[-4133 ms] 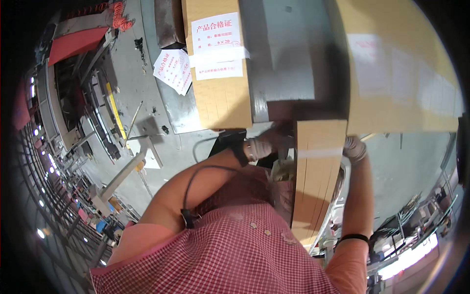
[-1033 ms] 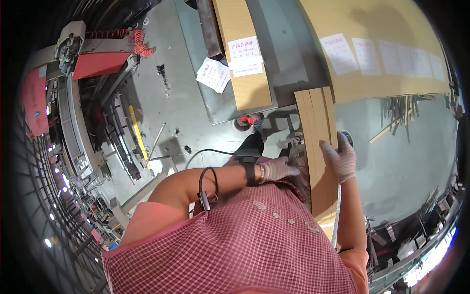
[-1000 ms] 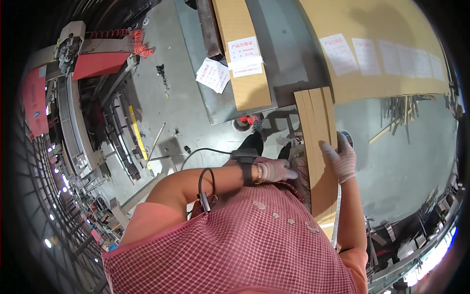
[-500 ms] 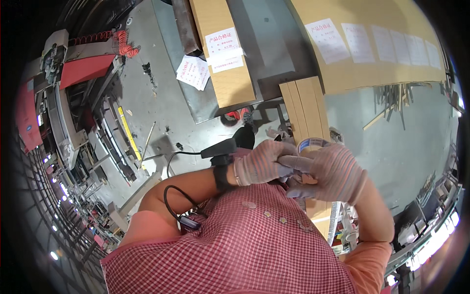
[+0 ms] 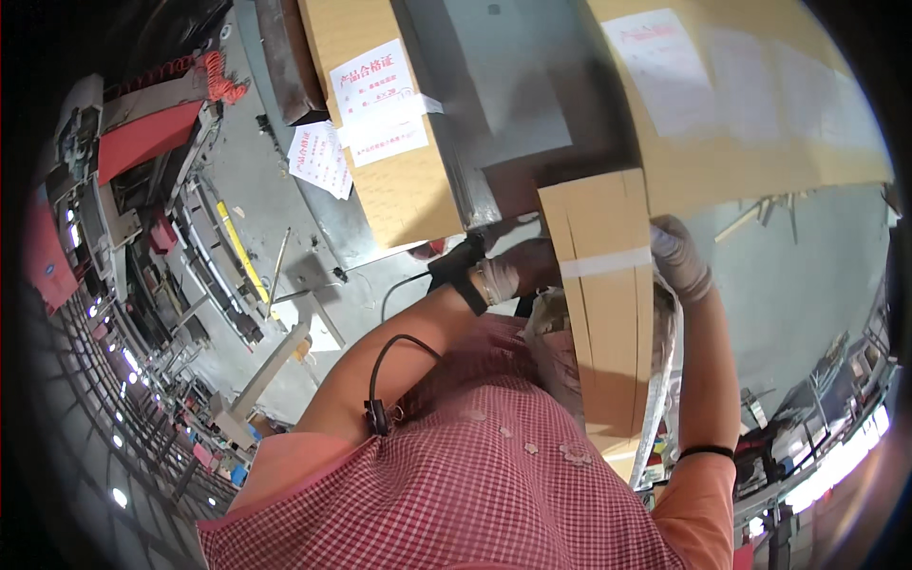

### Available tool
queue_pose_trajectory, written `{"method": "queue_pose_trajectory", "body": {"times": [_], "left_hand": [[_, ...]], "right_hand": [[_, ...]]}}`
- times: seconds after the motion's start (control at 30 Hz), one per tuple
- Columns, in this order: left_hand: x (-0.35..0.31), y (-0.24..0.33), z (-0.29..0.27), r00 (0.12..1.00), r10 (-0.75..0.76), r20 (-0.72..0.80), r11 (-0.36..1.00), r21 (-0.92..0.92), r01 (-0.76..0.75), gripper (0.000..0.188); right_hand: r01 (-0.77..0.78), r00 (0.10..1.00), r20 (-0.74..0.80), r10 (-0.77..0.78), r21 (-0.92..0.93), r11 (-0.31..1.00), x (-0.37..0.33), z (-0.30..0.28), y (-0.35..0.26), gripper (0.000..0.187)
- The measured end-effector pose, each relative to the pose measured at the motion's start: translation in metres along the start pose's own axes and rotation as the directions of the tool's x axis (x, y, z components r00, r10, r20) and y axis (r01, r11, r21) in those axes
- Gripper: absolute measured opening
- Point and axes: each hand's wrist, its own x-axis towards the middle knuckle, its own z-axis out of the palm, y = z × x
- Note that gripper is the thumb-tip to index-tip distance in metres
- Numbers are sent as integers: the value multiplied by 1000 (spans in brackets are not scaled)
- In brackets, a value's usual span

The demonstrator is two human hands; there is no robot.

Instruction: The recorder is applying labels to long wood-colored panels and securing them with tape in a manufacturing setting.

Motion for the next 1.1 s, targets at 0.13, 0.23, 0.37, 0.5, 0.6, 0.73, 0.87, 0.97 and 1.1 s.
{"method": "queue_pose_trajectory", "body": {"times": [0.13, 0.23, 0.37, 0.5, 0.6, 0.73, 0.87, 0.97, 1.1], "left_hand": [[-16, 21, -6, 960, -252, -121, 834, 477, 279, 41], [-31, 66, -17, 996, -86, -35, 886, 454, 93, 37], [-72, 135, -1, 771, -325, -548, 938, -81, 338, 20], [-43, 161, 26, 904, -49, -424, 941, 283, 184, 21], [-19, 165, 32, 883, 72, -464, 898, 415, 145, 30], [-13, 165, 34, 921, 171, -351, 745, 657, 113, 45], [-17, 157, 42, 861, 22, -508, 814, 509, 279, 47], [-11, 144, 55, 806, 19, -591, 882, 390, 265, 55], [-10, 134, 80, 803, -90, -589, 973, -224, -55, 55]], "right_hand": [[262, 732, -342, -590, -658, 706, -64, 78, -30, 62], [32, 700, -253, -668, -923, 383, -71, 122, -20, 64], [42, 707, -281, -649, -899, 436, -66, 131, -10, 66], [59, 711, -176, -681, -950, 307, -85, 122, -43, 78], [179, 693, -103, -714, -934, 309, -100, 125, -83, 78], [327, 889, 192, -417, -902, 281, -109, 127, -137, 43], [-156, 986, -164, -23, -966, 205, -94, 87, -157, 23], [-130, 947, -202, -251, -952, 276, -53, 64, -108, 24], [-102, 902, -267, -339, -895, 434, -43, 22, -29, 30]]}}
